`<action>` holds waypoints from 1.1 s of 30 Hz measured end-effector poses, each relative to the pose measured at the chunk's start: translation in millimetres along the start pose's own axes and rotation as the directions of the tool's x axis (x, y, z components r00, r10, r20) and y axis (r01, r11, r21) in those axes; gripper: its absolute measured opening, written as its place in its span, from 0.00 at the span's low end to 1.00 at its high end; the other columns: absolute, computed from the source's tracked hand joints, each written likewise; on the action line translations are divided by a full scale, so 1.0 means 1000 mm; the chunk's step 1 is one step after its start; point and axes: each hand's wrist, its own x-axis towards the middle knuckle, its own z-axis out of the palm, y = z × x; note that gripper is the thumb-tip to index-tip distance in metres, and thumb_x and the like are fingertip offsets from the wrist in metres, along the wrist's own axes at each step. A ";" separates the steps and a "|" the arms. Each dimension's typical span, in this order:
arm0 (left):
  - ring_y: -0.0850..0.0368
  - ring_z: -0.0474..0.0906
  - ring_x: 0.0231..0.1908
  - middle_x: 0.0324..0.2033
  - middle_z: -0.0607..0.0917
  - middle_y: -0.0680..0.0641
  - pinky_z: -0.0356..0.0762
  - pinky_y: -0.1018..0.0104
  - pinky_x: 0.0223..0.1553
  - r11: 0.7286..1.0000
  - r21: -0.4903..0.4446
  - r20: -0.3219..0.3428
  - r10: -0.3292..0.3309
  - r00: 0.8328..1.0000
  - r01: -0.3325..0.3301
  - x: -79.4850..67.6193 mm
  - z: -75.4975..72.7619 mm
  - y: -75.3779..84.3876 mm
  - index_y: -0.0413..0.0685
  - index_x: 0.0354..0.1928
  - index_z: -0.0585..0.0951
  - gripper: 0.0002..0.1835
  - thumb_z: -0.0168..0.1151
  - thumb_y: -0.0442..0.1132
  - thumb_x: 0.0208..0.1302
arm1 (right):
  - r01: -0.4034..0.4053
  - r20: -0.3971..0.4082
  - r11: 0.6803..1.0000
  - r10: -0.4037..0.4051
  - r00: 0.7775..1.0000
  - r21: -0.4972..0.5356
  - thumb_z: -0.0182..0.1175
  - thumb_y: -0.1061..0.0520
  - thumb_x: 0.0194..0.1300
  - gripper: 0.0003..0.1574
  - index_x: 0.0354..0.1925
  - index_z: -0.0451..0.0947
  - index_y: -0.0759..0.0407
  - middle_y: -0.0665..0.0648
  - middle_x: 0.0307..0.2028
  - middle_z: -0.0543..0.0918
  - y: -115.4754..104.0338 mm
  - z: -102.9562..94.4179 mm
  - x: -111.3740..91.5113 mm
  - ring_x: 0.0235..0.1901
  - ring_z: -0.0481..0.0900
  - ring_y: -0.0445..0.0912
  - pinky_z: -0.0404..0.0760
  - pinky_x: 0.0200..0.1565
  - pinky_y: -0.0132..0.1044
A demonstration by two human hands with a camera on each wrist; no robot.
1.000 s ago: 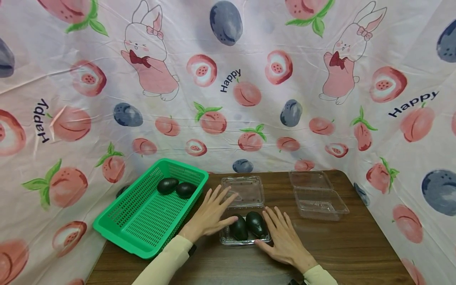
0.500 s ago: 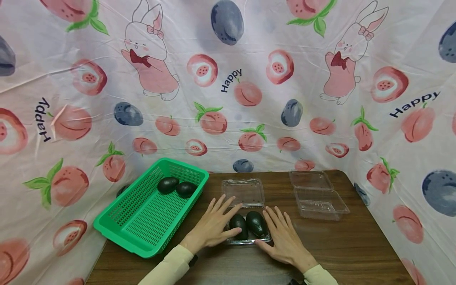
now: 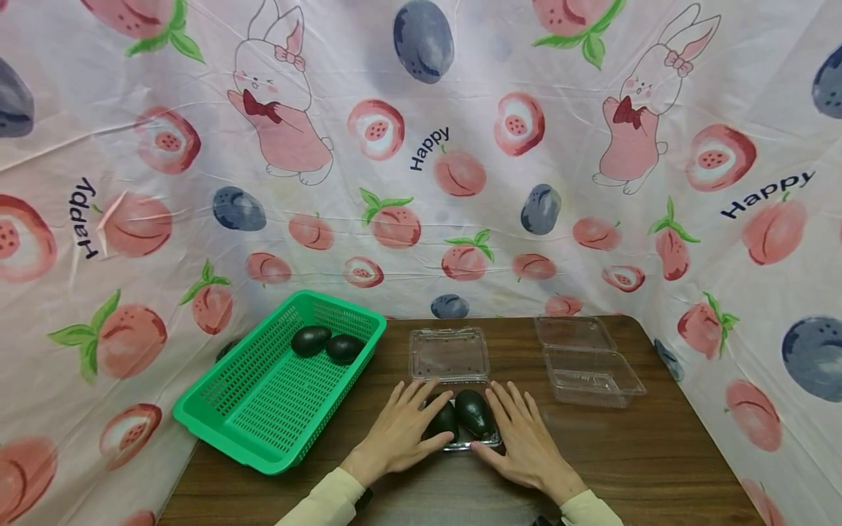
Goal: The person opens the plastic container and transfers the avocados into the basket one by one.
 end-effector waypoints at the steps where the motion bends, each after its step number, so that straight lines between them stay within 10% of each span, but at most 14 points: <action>1: 0.34 0.71 0.82 0.83 0.74 0.42 0.67 0.25 0.82 1.000 0.003 -0.003 0.004 1.000 -0.003 0.000 0.001 0.000 0.60 0.84 0.75 0.36 0.61 0.66 0.83 | -0.001 0.001 1.000 0.001 1.000 -0.001 0.65 0.25 0.76 0.62 0.88 0.63 0.61 0.65 0.88 0.66 0.000 0.000 0.000 0.87 0.62 0.70 0.61 0.84 0.75; 33: 0.36 0.83 0.72 0.80 0.79 0.43 0.69 0.22 0.79 0.998 -0.057 0.121 -0.021 0.992 0.028 0.014 0.006 -0.003 0.59 0.83 0.76 0.35 0.60 0.65 0.84 | -0.005 0.012 1.000 0.005 1.000 0.002 0.64 0.25 0.77 0.62 0.87 0.64 0.63 0.66 0.87 0.66 0.000 0.000 0.000 0.87 0.62 0.70 0.61 0.84 0.75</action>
